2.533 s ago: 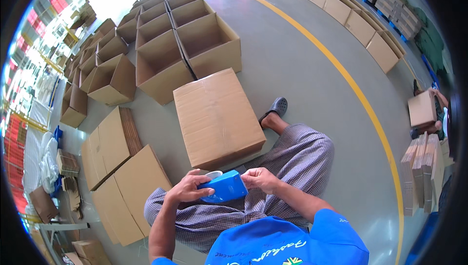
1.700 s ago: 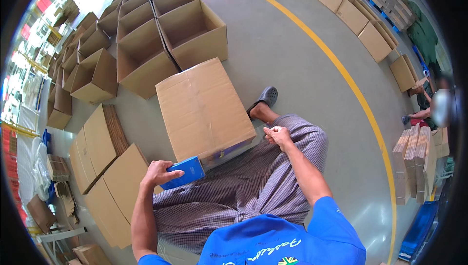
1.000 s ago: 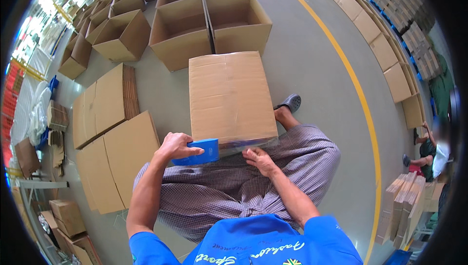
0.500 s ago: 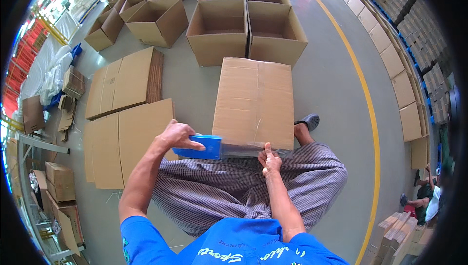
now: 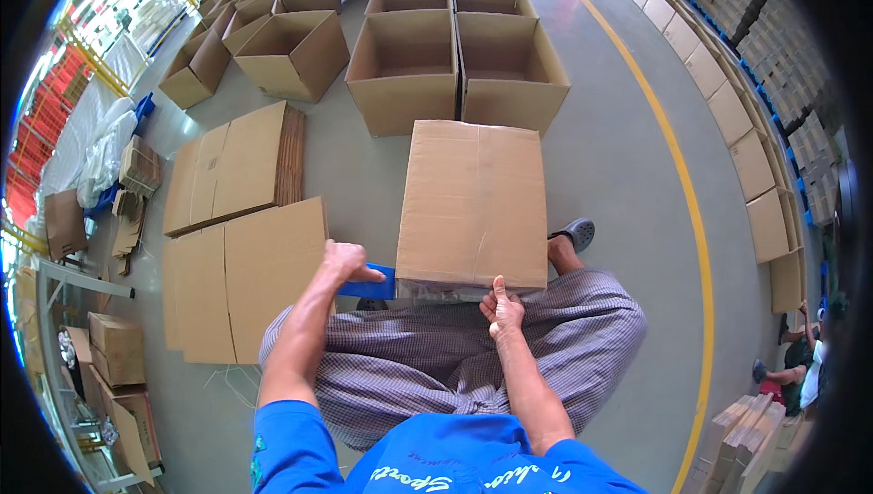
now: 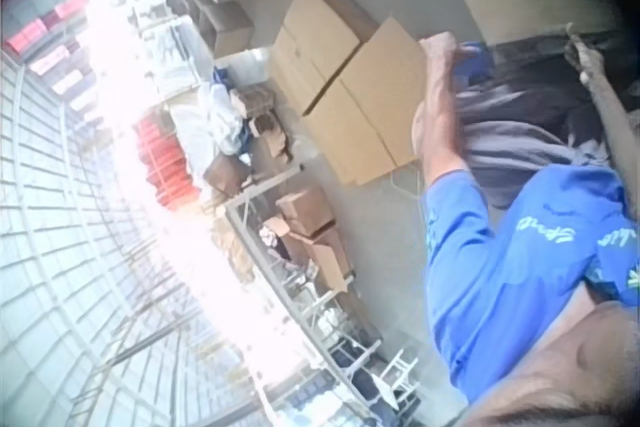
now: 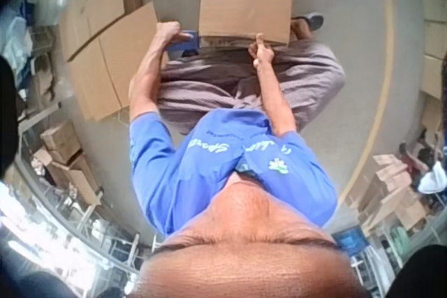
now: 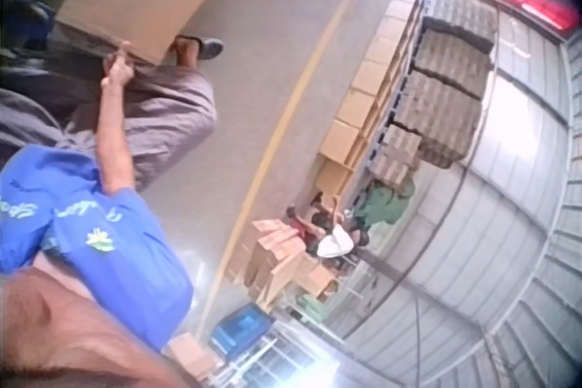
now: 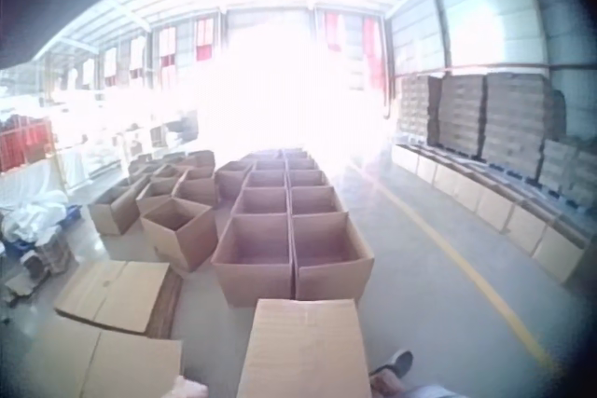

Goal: The person sits on the warehouse floor and assembles flat cardboard sheets into boxes. They fold the flaps, apply packing tape with a handheld dispenser to seal the seams, and place the finished boxes aside. The process is repeated for several boxes.

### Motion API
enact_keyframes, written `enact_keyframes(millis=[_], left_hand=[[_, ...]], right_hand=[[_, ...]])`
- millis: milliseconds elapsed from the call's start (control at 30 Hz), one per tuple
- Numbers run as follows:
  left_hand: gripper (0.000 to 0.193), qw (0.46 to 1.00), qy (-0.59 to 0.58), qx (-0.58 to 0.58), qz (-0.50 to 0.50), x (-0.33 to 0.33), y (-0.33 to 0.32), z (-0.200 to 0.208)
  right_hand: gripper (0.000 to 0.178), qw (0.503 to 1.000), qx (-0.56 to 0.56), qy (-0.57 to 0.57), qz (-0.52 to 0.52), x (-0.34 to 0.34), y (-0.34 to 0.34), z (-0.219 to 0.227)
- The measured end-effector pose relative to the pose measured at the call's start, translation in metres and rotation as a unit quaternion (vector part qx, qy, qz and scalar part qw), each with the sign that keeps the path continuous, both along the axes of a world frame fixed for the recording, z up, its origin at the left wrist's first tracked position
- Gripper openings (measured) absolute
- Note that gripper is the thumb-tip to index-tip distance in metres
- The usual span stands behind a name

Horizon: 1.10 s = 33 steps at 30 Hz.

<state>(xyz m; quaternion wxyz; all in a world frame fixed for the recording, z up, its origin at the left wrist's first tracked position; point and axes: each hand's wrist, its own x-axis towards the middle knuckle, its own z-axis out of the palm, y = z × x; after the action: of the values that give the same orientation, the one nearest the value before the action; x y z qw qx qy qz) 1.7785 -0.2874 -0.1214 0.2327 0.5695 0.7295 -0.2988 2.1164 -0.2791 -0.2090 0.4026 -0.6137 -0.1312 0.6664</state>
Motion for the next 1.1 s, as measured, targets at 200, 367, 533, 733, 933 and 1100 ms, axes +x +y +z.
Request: enact_keyframes(millis=[200,367,533,733,933,1100], left_hand=[[0.058,0.980,0.054,0.134,0.138,0.025,-0.045,-0.092],[0.046,0.828,-0.013,0.526,0.193,0.012,-0.016,-0.018],[0.028,0.774,-0.202,0.599,0.033,0.077,0.034,0.045],[0.051,0.776,-0.062,0.605,-0.168,0.141,0.079,0.008],[0.043,0.846,-0.271,0.403,-0.220,0.172,0.019,-0.028],[0.045,0.814,-0.271,0.469,-0.208,0.184,0.019,-0.036]], right_hand=[[0.047,0.999,-0.011,0.012,0.044,0.008,0.002,0.005],[0.036,0.991,0.013,0.130,0.020,0.014,-0.006,-0.009],[0.032,0.979,0.074,0.190,0.015,0.016,-0.018,-0.020],[0.033,0.992,0.097,0.080,0.030,0.006,-0.013,-0.026],[0.025,0.988,0.144,0.044,0.024,-0.005,-0.009,-0.044],[0.018,0.997,-0.070,-0.032,-0.012,0.029,-0.003,-0.077]])
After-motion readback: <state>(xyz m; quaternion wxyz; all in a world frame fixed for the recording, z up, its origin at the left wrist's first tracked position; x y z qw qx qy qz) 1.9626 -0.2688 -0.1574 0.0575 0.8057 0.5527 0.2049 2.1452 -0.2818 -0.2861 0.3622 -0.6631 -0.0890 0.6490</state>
